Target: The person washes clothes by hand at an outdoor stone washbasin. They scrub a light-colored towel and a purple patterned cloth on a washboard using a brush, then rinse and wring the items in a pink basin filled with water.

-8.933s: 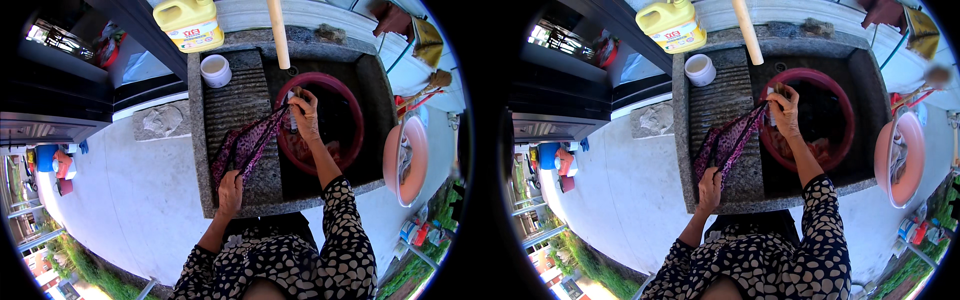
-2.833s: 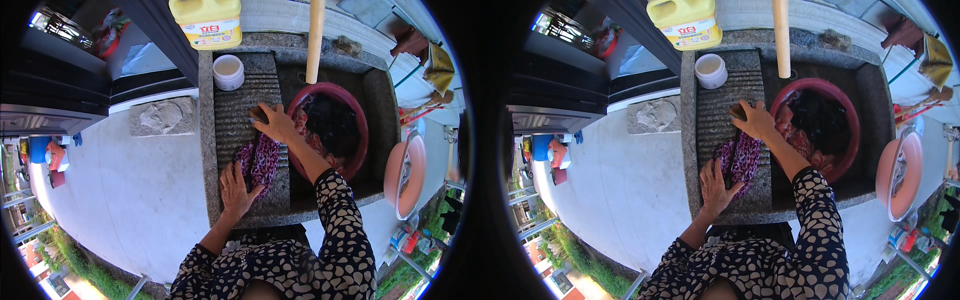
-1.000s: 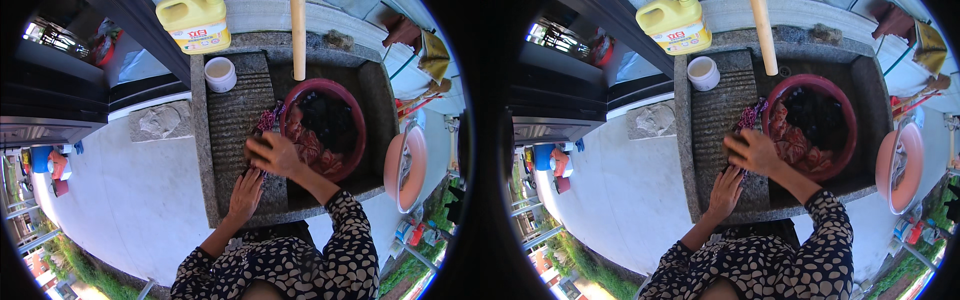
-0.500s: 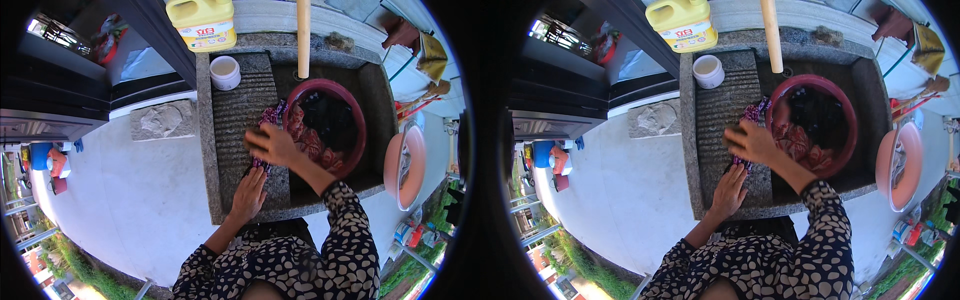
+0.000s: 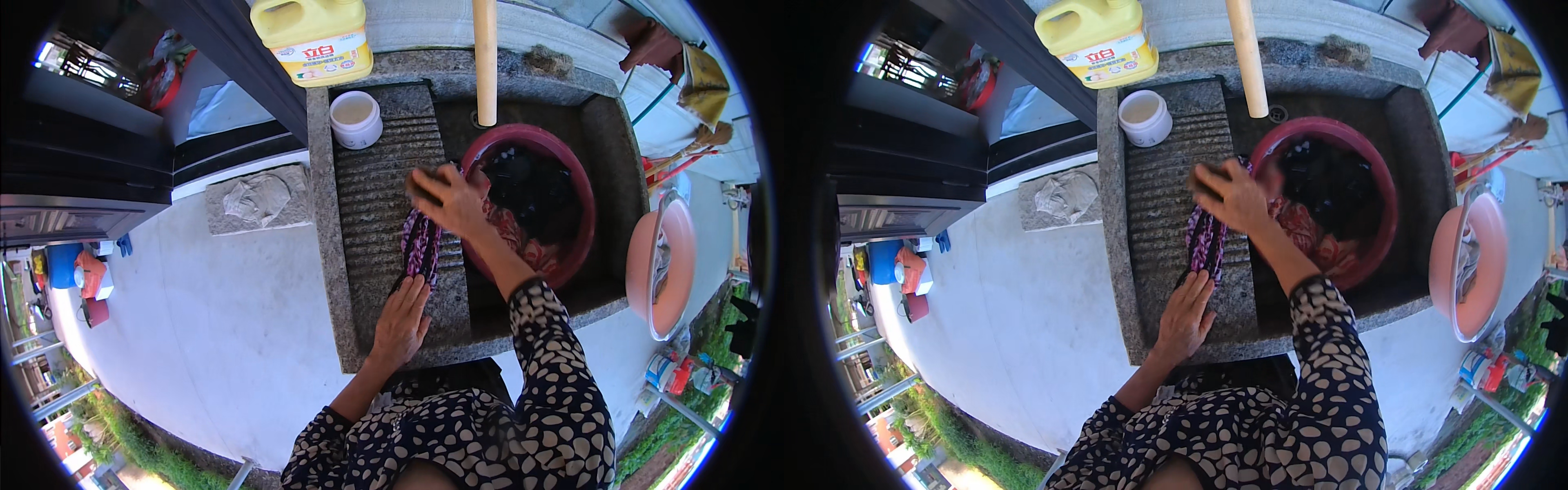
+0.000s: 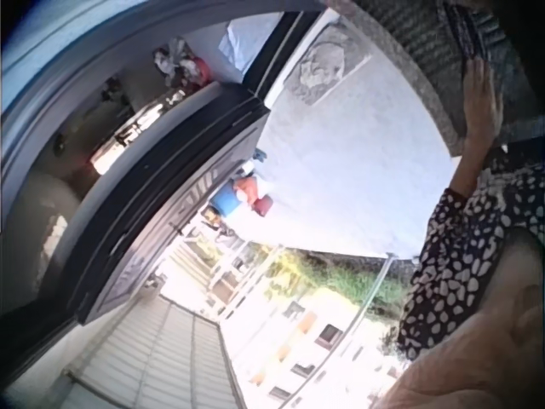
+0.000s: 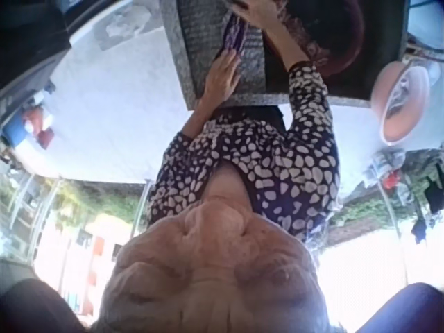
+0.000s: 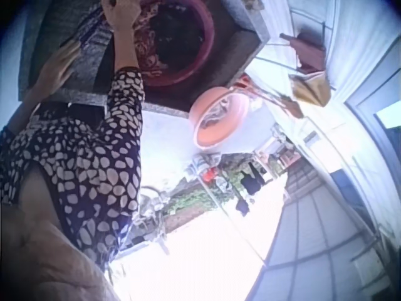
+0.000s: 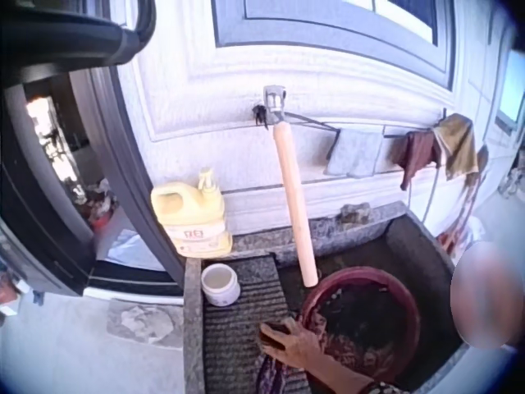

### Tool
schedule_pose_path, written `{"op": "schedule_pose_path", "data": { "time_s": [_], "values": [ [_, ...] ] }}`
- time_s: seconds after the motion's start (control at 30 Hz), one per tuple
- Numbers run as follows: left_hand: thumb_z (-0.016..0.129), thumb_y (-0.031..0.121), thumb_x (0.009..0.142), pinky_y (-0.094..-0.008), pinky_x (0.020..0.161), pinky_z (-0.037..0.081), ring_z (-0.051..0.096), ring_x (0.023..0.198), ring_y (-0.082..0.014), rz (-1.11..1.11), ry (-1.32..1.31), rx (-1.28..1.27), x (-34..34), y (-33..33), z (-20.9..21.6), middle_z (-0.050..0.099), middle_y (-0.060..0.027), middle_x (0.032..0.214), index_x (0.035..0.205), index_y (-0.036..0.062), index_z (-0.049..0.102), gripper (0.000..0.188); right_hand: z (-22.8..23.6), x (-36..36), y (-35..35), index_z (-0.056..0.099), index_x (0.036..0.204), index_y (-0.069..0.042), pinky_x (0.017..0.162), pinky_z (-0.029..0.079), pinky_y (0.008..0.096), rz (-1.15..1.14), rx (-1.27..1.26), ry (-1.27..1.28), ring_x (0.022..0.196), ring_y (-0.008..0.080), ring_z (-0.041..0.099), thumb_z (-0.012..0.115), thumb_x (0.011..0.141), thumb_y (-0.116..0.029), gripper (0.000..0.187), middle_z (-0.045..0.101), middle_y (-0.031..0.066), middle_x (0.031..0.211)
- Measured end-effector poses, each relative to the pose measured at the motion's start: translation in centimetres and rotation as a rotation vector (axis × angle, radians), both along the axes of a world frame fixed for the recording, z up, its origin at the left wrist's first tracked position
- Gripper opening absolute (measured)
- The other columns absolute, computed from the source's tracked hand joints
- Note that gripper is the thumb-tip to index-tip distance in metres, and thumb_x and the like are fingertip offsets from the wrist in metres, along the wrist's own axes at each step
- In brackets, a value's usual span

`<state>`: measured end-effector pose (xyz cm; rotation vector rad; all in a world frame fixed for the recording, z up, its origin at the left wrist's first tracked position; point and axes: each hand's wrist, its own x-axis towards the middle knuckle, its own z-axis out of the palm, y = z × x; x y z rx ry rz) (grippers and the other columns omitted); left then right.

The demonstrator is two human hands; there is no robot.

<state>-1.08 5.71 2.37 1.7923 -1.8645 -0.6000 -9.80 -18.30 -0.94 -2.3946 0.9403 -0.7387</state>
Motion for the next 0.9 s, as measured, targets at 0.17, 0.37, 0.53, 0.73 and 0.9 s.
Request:
{"op": "schedule_pose_path", "data": {
  "time_s": [0.17, 0.37, 0.53, 0.73, 0.9],
  "values": [
    [0.073, 0.006, 0.075, -0.0419, 0.108, 0.037, 0.038, 0.137, -0.0321, 0.005, 0.029, 0.032, -0.1, -0.2, 0.1, 0.041, -0.014, 0.146, 0.137, -0.0001, 0.045, 0.068, 1.5, -2.3, 6.5, 0.061, 0.125, -0.02, 0.067, 0.053, 0.0409, 0.281, -0.141, 0.082, 0.084, 0.0272, 0.059, 0.074, 0.078, -0.039, 0.053, 0.051, 0.009, 0.102],
    [0.073, 0.005, 0.076, -0.0424, 0.108, 0.038, 0.038, 0.137, -0.0322, -0.005, 0.059, 0.037, -0.1, -0.1, 0.1, 0.041, -0.0138, 0.146, 0.137, 0.0021, 0.046, 0.067, -0.7, 2.1, -3.2, 0.062, 0.121, -0.026, 0.066, 0.051, 0.0384, -0.077, -0.266, 0.298, 0.089, 0.024, 0.057, 0.075, 0.073, -0.04, 0.052, 0.048, 0.0059, 0.099],
    [0.072, 0.004, 0.077, -0.0428, 0.107, 0.04, 0.038, 0.136, -0.0325, 0.012, 0.07, 0.044, 0.1, -0.1, 0.2, 0.042, -0.0135, 0.146, 0.137, 0.0029, 0.046, 0.065, 0.0, 7.7, -3.1, 0.06, 0.122, -0.029, 0.075, 0.046, 0.0385, 0.217, -0.385, 0.216, 0.093, 0.0211, 0.055, 0.076, 0.073, -0.04, 0.053, 0.046, 0.0042, 0.098],
    [0.068, -0.001, 0.079, -0.0422, 0.099, 0.046, 0.049, 0.123, -0.0323, 0.134, 0.08, -0.024, -0.3, -1.1, -0.3, 0.052, -0.0142, 0.132, 0.126, 0.0035, 0.053, 0.049, -0.6, 8.4, -2.9, 0.057, 0.125, -0.023, 0.086, 0.042, 0.044, 0.25, -0.334, 0.075, 0.107, 0.0288, 0.052, 0.072, 0.079, -0.029, 0.049, 0.047, 0.01, 0.119],
    [0.065, -0.001, 0.083, -0.0415, 0.084, 0.051, 0.059, 0.101, -0.0327, 0.226, 0.144, -0.168, 0.8, -2.2, -2.1, 0.062, -0.0141, 0.111, 0.106, 0.0015, 0.058, 0.024, 0.9, 1.4, 0.1, 0.06, 0.116, -0.015, 0.087, 0.041, 0.0418, 0.254, -0.226, 0.104, 0.111, 0.0279, 0.051, 0.069, 0.07, -0.015, 0.047, 0.05, 0.0105, 0.118]
  ]
}}
